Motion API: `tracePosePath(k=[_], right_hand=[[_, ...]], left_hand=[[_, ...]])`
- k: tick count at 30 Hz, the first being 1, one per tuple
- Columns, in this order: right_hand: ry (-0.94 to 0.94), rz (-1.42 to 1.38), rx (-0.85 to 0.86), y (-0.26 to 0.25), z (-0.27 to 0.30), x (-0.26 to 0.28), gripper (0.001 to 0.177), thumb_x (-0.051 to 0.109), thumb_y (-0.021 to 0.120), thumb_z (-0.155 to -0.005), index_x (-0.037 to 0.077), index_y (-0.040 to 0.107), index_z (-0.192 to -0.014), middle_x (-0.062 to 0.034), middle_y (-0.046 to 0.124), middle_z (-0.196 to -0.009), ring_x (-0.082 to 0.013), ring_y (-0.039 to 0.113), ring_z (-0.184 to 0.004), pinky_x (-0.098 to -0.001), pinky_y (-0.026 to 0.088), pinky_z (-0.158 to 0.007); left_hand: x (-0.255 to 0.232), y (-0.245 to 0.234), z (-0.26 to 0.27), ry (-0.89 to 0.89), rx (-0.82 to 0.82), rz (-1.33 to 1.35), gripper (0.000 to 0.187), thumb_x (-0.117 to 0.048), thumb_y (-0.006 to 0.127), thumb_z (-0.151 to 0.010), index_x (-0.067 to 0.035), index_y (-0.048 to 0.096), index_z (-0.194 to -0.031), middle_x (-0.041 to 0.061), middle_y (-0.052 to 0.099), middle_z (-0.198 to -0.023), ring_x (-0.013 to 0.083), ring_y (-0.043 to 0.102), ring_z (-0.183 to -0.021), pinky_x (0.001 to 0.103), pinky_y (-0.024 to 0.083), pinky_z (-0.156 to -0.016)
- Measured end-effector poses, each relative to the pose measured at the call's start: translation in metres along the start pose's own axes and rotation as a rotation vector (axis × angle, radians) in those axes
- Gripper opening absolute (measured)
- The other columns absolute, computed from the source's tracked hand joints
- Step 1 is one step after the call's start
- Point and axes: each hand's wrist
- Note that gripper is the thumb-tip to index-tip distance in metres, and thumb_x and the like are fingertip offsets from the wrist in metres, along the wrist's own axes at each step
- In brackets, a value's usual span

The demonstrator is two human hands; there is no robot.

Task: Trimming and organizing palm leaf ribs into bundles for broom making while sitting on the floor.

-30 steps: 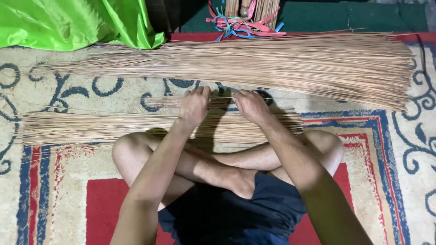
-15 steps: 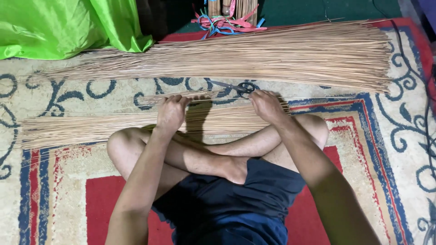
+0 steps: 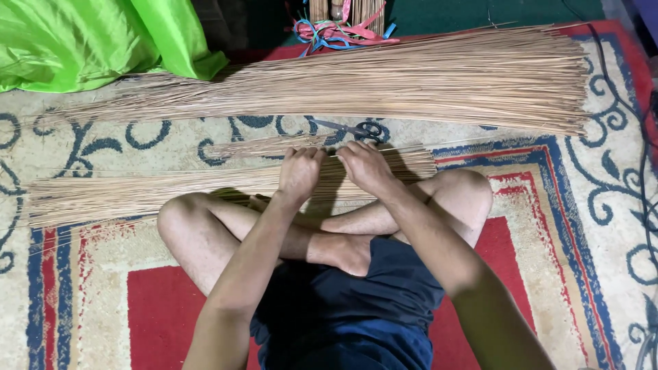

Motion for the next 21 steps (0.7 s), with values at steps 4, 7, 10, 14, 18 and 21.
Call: tracePosePath(k=[4,7,10,14,18,21], right_hand=[[0.075,-0.023,0.045,-0.019,0.028,-0.040,0.018,0.022,0.058,-0.100,0.008,0.069,-0.101,-0.0082,0.060,-0.086,-0.0339,0.065,-0.087,-0.0435,0.048,-0.074],[0.128,0.023,0.055,-0.026,0.051,-0.067,0.019,0.023,0.060,-0.100,0.009,0.071,-0.106,-0.0092,0.060,-0.086,-0.0346,0.065,-0.086,-0.0442,0.048,-0.076],[0.157,0.088,0.050,-0.029,0.060,-0.074,0.019,0.025,0.061,-0.098,0.013,0.070,-0.109,-0.0066,0.060,-0.088,-0.0317,0.065,-0.088,-0.0440,0.047,-0.078],[0.119,0.084,0.025,-0.005,0.049,-0.058,0.016,0.028,0.060,-0.098,0.015,0.069,-0.101,-0.0052,0.059,-0.086,-0.0306,0.066,-0.087,-0.0420,0.048,-0.076],[0.070,0.003,0.013,-0.003,0.027,-0.016,0.014,0.026,0.059,-0.098,0.017,0.069,-0.102,-0.0050,0.061,-0.087,-0.0291,0.067,-0.088,-0.0404,0.049,-0.075],[0.100,-0.043,0.039,-0.014,0.033,-0.037,0.015,0.025,0.061,-0.097,0.014,0.070,-0.102,-0.0090,0.063,-0.085,-0.0350,0.068,-0.085,-0.0442,0.050,-0.074]], left_hand=[[0.037,-0.033,0.021,-0.077,0.052,0.000,0.013,-0.014,0.059,-0.098,-0.017,0.071,-0.095,0.001,0.072,-0.091,0.0224,0.073,-0.090,0.039,0.048,-0.084],[0.068,-0.058,0.041,-0.118,0.093,-0.058,0.014,-0.016,0.060,-0.099,-0.017,0.073,-0.100,0.002,0.073,-0.095,0.0232,0.073,-0.092,0.041,0.047,-0.088],[0.086,-0.055,0.052,-0.197,0.133,-0.055,0.018,-0.020,0.056,-0.106,-0.015,0.074,-0.104,0.005,0.073,-0.094,0.0245,0.073,-0.092,0.039,0.049,-0.089],[0.059,-0.037,0.040,-0.094,0.011,-0.034,0.008,-0.021,0.065,-0.094,-0.015,0.070,-0.094,0.003,0.070,-0.089,0.0268,0.073,-0.089,0.042,0.049,-0.087],[0.016,-0.013,0.023,-0.016,0.033,0.067,0.010,-0.021,0.059,-0.093,-0.019,0.069,-0.092,0.000,0.070,-0.087,0.0237,0.073,-0.087,0.039,0.049,-0.081],[0.024,-0.001,0.017,-0.061,0.026,0.051,0.014,-0.019,0.058,-0.096,-0.021,0.071,-0.098,-0.002,0.069,-0.088,0.0212,0.074,-0.084,0.036,0.049,-0.078]])
Point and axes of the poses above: each hand's wrist, its own z-axis away from the middle knuckle, its own y-axis out of the palm, x = y × z
